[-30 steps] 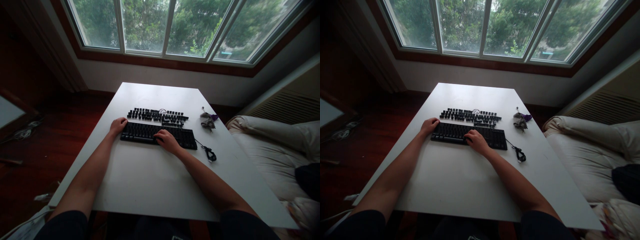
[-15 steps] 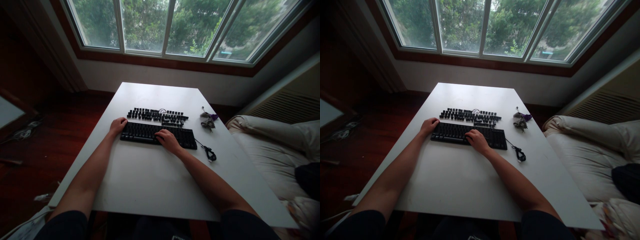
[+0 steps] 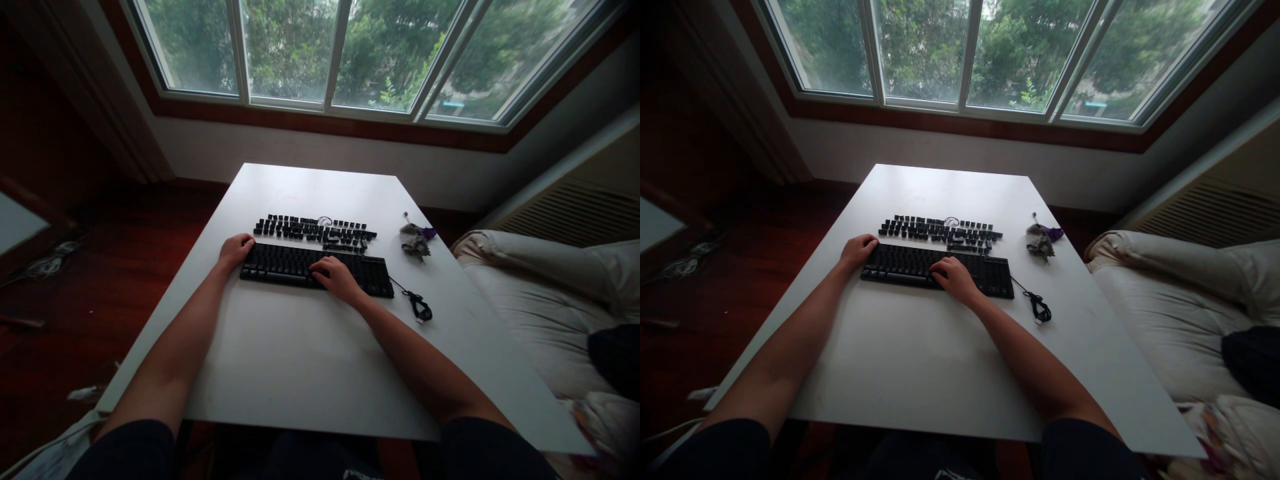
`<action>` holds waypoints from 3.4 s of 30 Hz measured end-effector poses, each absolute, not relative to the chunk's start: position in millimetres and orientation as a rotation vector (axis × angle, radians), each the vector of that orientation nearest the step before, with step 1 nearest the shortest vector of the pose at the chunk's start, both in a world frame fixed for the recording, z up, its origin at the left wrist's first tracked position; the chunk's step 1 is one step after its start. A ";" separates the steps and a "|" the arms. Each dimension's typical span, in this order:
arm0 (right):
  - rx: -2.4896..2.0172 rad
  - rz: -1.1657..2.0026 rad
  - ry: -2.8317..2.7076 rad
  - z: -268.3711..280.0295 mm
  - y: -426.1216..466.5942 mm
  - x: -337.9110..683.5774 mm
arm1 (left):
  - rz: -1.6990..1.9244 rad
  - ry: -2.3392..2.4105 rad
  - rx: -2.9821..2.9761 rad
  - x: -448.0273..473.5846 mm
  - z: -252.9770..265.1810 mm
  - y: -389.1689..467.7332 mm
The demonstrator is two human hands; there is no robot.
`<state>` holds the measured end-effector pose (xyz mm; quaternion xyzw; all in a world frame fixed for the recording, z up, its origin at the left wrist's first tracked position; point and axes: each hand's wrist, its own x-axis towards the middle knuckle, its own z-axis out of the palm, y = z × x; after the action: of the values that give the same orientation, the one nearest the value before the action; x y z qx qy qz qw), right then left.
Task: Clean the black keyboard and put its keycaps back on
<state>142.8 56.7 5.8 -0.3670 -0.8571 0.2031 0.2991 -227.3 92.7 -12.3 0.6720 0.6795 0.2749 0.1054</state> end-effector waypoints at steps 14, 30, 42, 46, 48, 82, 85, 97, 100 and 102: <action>-0.917 0.428 -2.398 12.1 51.3 139.9 | 0.781 2.010 1.955 -224.5 -6.1 90.1; -1.025 0.684 -2.060 24.2 45.7 134.4 | 0.778 2.021 1.962 -225.1 -8.6 91.5; -0.847 1.288 -1.974 22.4 40.3 120.2 | 0.807 2.008 1.968 -225.4 -11.4 92.8; -0.891 1.262 -2.035 17.9 43.4 120.3 | 0.789 2.033 1.955 -224.2 -10.7 92.6; -0.898 1.278 -2.030 17.6 43.3 119.3 | 0.775 2.044 1.951 -223.5 -10.3 92.6; -1.067 0.833 -1.747 14.9 78.2 156.2 | 0.930 1.651 2.506 -129.3 32.7 57.9; -1.106 0.770 -1.758 16.3 83.5 165.9 | 0.752 1.390 2.737 -78.7 32.8 34.3; -1.286 0.272 -2.147 9.9 128.5 192.5 | 0.674 1.341 2.918 -56.5 8.6 16.5; -1.276 0.090 -2.347 10.9 140.4 186.7 | 0.720 1.324 2.898 -55.1 5.8 16.2; -1.244 0.011 -2.468 15.5 148.0 182.5 | 0.747 1.297 2.886 -55.7 5.3 15.8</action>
<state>182.5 148.0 15.5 -0.4422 -0.8770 0.0038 0.1877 -55.7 15.8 5.3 0.8864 0.3982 0.2295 -0.0548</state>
